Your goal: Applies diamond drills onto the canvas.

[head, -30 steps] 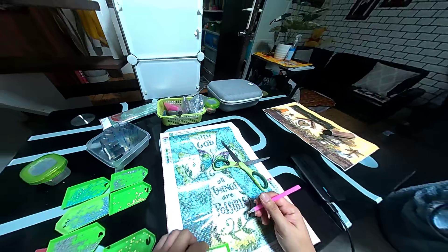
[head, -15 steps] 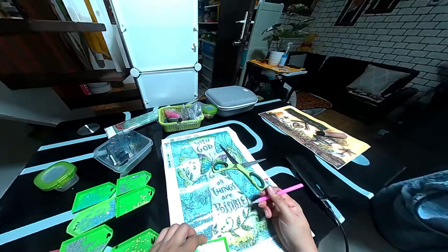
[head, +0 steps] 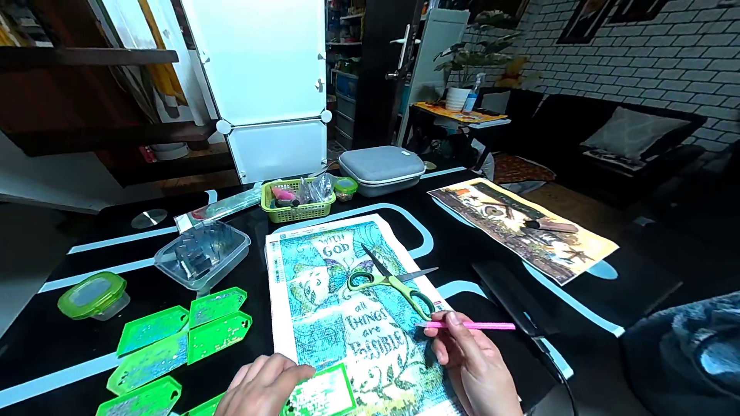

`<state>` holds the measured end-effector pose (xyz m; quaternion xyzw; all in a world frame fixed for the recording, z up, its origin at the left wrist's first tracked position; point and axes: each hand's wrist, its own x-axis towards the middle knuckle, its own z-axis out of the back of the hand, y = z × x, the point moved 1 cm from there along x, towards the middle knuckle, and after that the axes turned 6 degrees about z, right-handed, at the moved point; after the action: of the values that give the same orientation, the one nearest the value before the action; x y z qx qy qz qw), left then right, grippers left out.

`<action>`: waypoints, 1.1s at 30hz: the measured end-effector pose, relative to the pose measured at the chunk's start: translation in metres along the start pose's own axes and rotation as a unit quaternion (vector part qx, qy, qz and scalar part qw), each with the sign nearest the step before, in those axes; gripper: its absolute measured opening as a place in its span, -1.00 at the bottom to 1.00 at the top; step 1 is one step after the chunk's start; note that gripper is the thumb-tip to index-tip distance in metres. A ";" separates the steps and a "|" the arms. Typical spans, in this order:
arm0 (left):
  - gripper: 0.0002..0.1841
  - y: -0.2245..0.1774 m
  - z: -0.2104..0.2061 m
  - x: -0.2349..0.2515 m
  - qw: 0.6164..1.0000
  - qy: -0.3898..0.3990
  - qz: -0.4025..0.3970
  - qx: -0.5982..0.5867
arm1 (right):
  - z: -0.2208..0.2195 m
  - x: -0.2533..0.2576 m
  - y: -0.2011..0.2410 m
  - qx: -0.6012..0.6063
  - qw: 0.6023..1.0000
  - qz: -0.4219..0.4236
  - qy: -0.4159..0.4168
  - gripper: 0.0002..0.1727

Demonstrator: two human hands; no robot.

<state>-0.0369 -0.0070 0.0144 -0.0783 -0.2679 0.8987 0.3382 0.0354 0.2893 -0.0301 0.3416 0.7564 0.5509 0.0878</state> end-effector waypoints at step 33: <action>-0.47 0.001 -0.013 -0.002 1.000 0.001 0.003 -0.028 | 0.002 -0.002 0.006 -0.015 0.997 -0.028 0.071 -0.69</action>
<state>-0.0317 -0.0029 0.0026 -0.0894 -0.2922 0.8920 0.3331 0.0405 0.2901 -0.0257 0.2787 0.7619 0.5821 0.0544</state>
